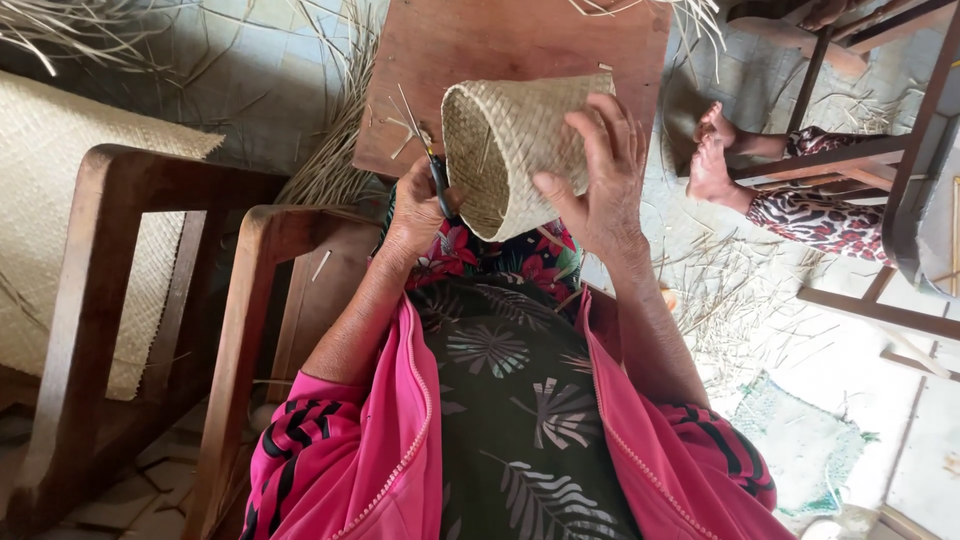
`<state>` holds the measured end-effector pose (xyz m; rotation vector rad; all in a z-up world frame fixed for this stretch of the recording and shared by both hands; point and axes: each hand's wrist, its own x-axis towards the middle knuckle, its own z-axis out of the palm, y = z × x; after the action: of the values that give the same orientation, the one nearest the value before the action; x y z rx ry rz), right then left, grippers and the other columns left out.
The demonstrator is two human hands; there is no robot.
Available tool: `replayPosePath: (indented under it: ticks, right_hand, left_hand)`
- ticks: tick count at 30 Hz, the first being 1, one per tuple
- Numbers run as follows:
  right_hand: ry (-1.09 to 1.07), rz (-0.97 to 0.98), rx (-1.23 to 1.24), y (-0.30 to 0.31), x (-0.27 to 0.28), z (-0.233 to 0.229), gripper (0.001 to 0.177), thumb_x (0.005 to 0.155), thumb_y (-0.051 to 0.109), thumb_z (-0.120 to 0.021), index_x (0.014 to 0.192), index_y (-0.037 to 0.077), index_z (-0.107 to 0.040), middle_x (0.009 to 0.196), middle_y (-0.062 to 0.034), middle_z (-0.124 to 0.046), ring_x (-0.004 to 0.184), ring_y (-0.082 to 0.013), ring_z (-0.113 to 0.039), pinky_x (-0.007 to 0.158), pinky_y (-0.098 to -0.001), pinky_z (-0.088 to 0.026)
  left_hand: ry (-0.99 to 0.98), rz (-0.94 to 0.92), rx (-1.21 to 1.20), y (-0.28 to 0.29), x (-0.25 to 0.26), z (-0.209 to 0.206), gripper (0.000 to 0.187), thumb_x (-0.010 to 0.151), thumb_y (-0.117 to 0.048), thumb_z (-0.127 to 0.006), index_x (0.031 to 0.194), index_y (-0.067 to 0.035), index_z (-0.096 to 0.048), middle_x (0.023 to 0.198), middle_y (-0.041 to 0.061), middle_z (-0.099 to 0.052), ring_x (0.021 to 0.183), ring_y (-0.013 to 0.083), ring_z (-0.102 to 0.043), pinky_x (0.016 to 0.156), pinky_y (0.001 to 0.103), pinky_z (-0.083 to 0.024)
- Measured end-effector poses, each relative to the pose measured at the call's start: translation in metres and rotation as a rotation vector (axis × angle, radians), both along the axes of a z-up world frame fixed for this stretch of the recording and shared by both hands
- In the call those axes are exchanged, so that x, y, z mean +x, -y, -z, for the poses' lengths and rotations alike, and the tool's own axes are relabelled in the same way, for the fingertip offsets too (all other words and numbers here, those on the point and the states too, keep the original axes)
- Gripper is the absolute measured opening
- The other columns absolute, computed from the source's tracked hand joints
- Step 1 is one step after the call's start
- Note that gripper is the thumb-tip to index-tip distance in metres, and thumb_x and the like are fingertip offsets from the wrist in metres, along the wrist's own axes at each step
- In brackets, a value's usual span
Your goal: Trimming the excess straw from the rim of a hand-woven basket using scissors to finish the product.
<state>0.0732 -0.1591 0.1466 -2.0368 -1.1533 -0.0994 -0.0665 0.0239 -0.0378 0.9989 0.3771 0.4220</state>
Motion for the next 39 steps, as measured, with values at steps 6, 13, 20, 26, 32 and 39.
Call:
replayPosePath:
  ticks: [6,13,20,26,32,39]
  right_hand:
    - [0.137,0.065,-0.117,-0.016,0.002,0.019,0.054,0.106,0.052,-0.053,0.133,0.005,-0.051,0.143,-0.0135,-0.048,0.138,-0.0357,-0.048,0.112,-0.0665,-0.03]
    - [0.323,0.102,-0.204,-0.03,0.003,0.035,0.039,0.107,0.045,-0.057,0.124,0.01,-0.065,0.146,-0.0162,-0.045,0.137,-0.0387,-0.047,0.114,-0.0751,-0.029]
    - [0.244,-0.033,-0.186,-0.037,0.008,0.019,0.018,0.106,0.016,-0.06,0.118,0.008,-0.069,0.132,-0.0095,-0.059,0.124,-0.0338,-0.056,0.115,-0.0693,-0.027]
    - [0.11,-0.078,0.122,-0.014,0.037,0.012,0.024,0.107,0.008,-0.059,0.119,-0.01,-0.067,0.126,-0.0215,-0.063,0.117,-0.0355,-0.062,0.101,-0.0464,-0.051]
    - [0.087,0.244,0.036,0.023,0.057,0.032,0.048,0.099,0.029,-0.075,0.132,-0.003,-0.061,0.133,-0.0171,-0.062,0.123,-0.0346,-0.059,0.11,-0.0463,-0.043]
    - [-0.325,0.353,0.221,0.047,0.09,0.079,0.044,0.106,0.027,-0.061,0.141,0.001,-0.054,0.135,-0.0193,-0.065,0.126,-0.0277,-0.061,0.111,-0.0359,-0.045]
  left_hand:
    - [-0.247,-0.076,0.058,-0.01,-0.018,-0.038,0.034,0.086,0.006,-0.08,0.109,-0.008,-0.059,0.109,0.007,-0.072,0.099,0.009,-0.064,0.085,0.025,-0.061]
    - [-0.913,0.22,0.84,-0.026,-0.069,-0.064,0.072,0.08,-0.056,-0.079,0.13,-0.009,-0.058,0.1,0.014,-0.074,0.095,0.0426,-0.069,0.076,0.052,-0.05]
    - [-0.964,0.275,0.86,-0.017,-0.079,-0.026,0.076,0.07,-0.044,-0.091,0.128,-0.008,-0.057,0.096,0.011,-0.071,0.09,0.0395,-0.069,0.077,0.051,-0.05]
    - [-0.336,-0.113,0.288,-0.012,-0.064,-0.022,0.041,0.079,-0.01,-0.091,0.109,-0.01,-0.063,0.09,0.003,-0.07,0.077,0.0118,-0.069,0.07,0.027,-0.064]
    - [-0.029,-0.219,0.738,-0.057,-0.004,-0.107,0.062,0.106,-0.051,-0.062,0.141,-0.008,-0.036,0.105,0.013,-0.071,0.086,0.0252,-0.079,0.082,0.039,-0.069]
    - [-0.189,-0.148,0.899,-0.047,0.023,-0.031,0.068,0.106,-0.05,-0.064,0.149,-0.011,-0.028,0.141,0.013,-0.051,0.119,0.0276,-0.072,0.085,0.049,-0.067]
